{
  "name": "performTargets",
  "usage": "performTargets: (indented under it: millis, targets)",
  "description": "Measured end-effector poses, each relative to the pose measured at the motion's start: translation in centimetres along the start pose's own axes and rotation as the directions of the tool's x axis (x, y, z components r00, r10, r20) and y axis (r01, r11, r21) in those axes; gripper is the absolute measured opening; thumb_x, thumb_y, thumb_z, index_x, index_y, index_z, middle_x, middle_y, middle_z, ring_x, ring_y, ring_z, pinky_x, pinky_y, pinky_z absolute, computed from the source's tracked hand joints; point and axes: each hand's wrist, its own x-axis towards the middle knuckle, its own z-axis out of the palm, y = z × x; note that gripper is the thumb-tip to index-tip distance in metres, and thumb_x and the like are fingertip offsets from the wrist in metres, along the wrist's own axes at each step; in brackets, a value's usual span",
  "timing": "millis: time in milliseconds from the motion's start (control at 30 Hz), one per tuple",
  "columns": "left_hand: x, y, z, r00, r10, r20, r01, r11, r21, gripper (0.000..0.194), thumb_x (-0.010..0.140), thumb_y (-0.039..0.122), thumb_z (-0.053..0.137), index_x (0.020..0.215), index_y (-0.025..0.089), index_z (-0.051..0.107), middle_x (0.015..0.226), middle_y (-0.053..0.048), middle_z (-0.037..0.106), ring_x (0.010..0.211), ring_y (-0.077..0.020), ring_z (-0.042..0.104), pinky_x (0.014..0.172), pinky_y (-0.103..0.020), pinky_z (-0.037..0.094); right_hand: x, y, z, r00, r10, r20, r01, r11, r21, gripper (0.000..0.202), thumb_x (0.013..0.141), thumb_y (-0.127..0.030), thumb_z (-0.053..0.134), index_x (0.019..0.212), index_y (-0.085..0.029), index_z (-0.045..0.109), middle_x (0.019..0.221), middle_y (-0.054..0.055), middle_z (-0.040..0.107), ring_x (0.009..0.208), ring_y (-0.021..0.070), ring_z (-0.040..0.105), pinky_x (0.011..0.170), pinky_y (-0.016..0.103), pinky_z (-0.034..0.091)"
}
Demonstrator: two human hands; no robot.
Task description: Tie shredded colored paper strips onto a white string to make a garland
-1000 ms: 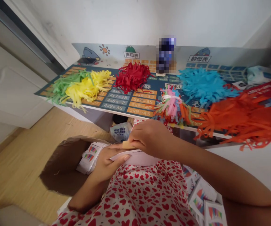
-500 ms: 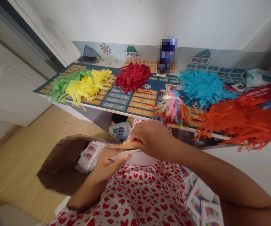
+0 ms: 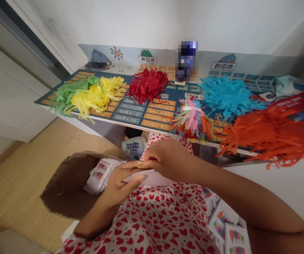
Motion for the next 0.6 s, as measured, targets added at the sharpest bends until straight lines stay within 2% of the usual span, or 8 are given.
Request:
performTargets:
  millis: [167, 300, 400, 600]
  targets:
    - [0.29, 0.15, 0.00, 1.000, 0.000, 0.017, 0.001, 0.999, -0.041, 0.027, 0.089, 0.020, 0.062, 0.113, 0.021, 0.074, 0.111, -0.008, 0.075, 0.099, -0.0219, 0.073, 0.090, -0.032, 0.058, -0.39, 0.26, 0.56, 0.978, -0.142, -0.156, 0.128, 0.987, -0.093, 0.020, 0.091, -0.023, 0.061, 0.072, -0.018, 0.070, 0.071, 0.000, 0.069, 0.070, 0.0141, 0.061, 0.066, 0.027, 0.033]
    - [0.55, 0.33, 0.17, 1.000, -0.013, 0.016, 0.014, 0.995, -0.099, 0.027, 0.090, 0.020, 0.060, 0.112, 0.021, 0.074, 0.115, -0.009, 0.074, 0.099, -0.0220, 0.073, 0.090, -0.032, 0.058, -0.51, 0.07, 0.68, 0.950, -0.201, -0.238, 0.167, 0.974, -0.154, 0.023, 0.091, -0.022, 0.060, 0.070, -0.016, 0.066, 0.069, 0.002, 0.066, 0.068, 0.0145, 0.057, 0.065, 0.027, 0.033]
    - [0.62, 0.39, 0.23, 1.000, -0.019, 0.019, 0.021, 0.993, -0.115, 0.027, 0.090, 0.019, 0.059, 0.112, 0.022, 0.075, 0.116, -0.008, 0.073, 0.100, -0.0222, 0.073, 0.090, -0.032, 0.058, -0.44, 0.08, 0.80, 0.957, -0.187, -0.223, 0.147, 0.972, -0.184, 0.026, 0.091, -0.017, 0.056, 0.067, -0.016, 0.062, 0.071, 0.003, 0.063, 0.069, 0.0150, 0.055, 0.063, 0.027, 0.033]
    - [0.53, 0.07, 0.15, 0.999, -0.037, 0.018, 0.039, 0.992, -0.117, 0.029, 0.090, 0.018, 0.060, 0.116, 0.022, 0.073, 0.118, -0.008, 0.072, 0.102, -0.0216, 0.072, 0.092, -0.031, 0.057, -0.34, 0.30, 1.09, 0.993, -0.072, -0.096, 0.055, 0.984, -0.172, 0.020, 0.093, -0.018, 0.054, 0.075, -0.016, 0.062, 0.079, 0.003, 0.064, 0.072, 0.0141, 0.057, 0.061, 0.026, 0.032]
